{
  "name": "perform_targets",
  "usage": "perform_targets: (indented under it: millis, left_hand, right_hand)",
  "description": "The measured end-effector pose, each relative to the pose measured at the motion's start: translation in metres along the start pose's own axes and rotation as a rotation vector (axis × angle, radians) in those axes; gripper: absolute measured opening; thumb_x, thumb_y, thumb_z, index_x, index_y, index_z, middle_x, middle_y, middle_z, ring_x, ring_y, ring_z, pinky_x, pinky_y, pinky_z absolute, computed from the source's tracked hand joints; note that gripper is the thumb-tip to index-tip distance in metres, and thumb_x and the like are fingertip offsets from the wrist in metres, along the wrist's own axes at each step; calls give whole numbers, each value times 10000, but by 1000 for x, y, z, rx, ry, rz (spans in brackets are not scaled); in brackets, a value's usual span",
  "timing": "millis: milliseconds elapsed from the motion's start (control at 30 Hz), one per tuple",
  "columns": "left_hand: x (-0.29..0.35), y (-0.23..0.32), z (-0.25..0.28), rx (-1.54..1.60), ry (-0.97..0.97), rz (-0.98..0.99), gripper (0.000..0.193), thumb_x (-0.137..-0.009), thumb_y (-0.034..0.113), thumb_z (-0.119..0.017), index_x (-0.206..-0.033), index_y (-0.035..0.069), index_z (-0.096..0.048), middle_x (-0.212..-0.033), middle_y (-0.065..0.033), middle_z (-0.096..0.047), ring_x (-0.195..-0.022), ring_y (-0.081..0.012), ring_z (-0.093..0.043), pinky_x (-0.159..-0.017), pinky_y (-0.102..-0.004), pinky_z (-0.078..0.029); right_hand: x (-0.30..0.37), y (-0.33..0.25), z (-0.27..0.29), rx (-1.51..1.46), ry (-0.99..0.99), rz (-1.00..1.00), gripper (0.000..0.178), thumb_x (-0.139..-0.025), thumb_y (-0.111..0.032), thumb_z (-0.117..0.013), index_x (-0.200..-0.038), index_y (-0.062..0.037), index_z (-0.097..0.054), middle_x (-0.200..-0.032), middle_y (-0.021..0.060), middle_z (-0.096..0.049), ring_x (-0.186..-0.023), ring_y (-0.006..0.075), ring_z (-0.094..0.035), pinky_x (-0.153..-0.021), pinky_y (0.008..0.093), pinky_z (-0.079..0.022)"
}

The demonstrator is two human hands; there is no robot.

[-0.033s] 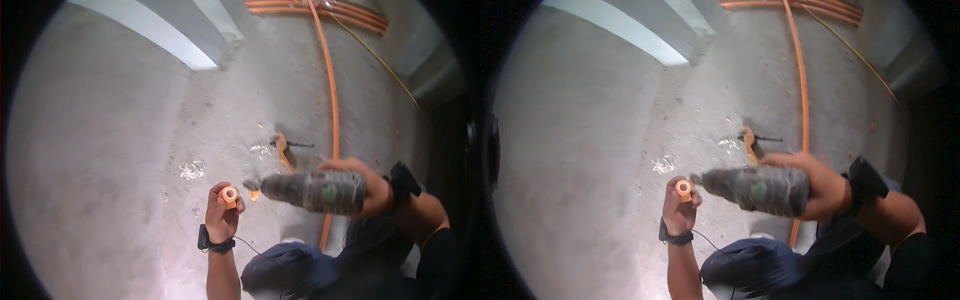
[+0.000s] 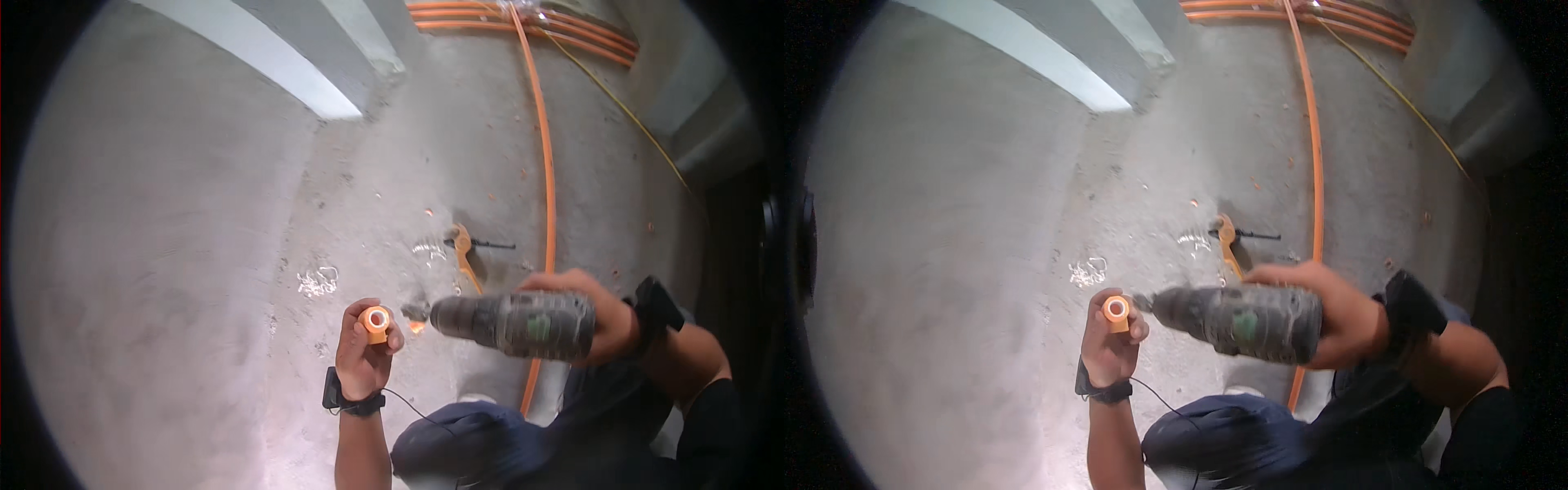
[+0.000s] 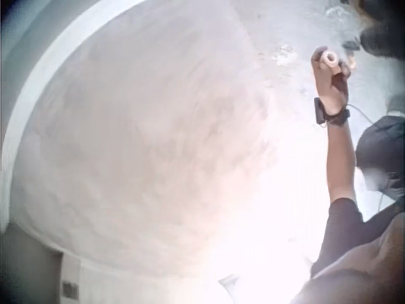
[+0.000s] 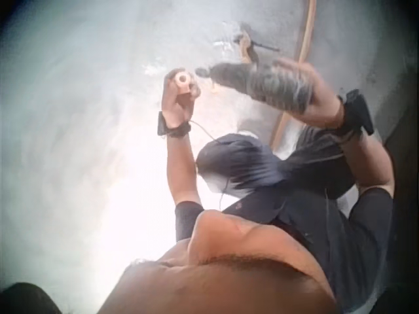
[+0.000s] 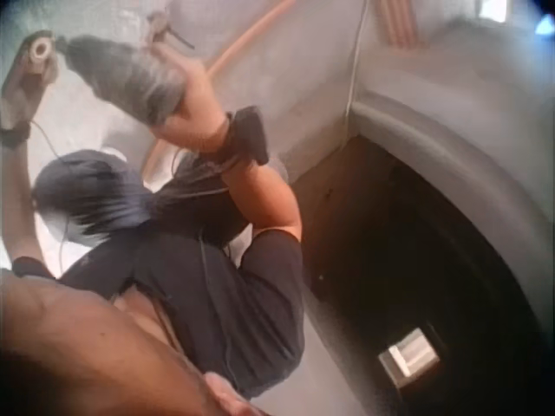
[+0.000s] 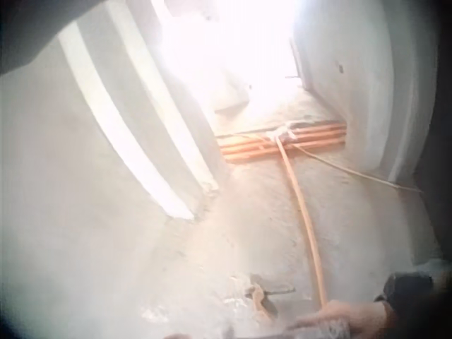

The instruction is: The person uses a drill to widen the interior of an orange PVC pipe fitting and then uses a pipe cutter to trim the edge of the fitting.

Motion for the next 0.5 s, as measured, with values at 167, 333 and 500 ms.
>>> perform_targets:
  millis: [167, 333, 500]
  left_hand:
    - [1, 42, -45, -27, 30, 37, 337, -1097, 325, -453, -1222, 34, -568, -975, -94, -636, -746, -150, -589, -640, -286, -457]
    - [-4, 39, -61, -16, 169, 15, 335, -1089, 301, -426, -1157, 19, -593, -942, -90, -644, -692, -147, -599, -625, -264, -480]
    - [-5, 23, -64, 144, 132, 28, 330, -1086, 283, -418, -1096, 18, -615, -885, -81, -651, -642, -135, -598, -570, -243, -468]
  right_hand:
    - [7, -5, -11, 64, -32, -36, 557, -809, -197, -876, -1264, -26, -605, -1124, 144, -732, -1024, 260, -732, -905, 361, -556]
    - [6, -15, -9, 71, -33, 11, 594, -798, -194, -881, -1290, -23, -596, -1119, 156, -735, -1012, 273, -740, -897, 365, -557]
    - [8, -13, -11, 112, -30, 21, 591, -799, -191, -879, -1289, -25, -594, -1116, 154, -738, -1020, 290, -740, -900, 375, -559]
Point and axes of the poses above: each hand's wrist, its own x-axis away from the middle knuckle, its own z-axis out of the back of the hand, y = z × x, the point moved 4 cm from there along -x, towards the middle knuckle
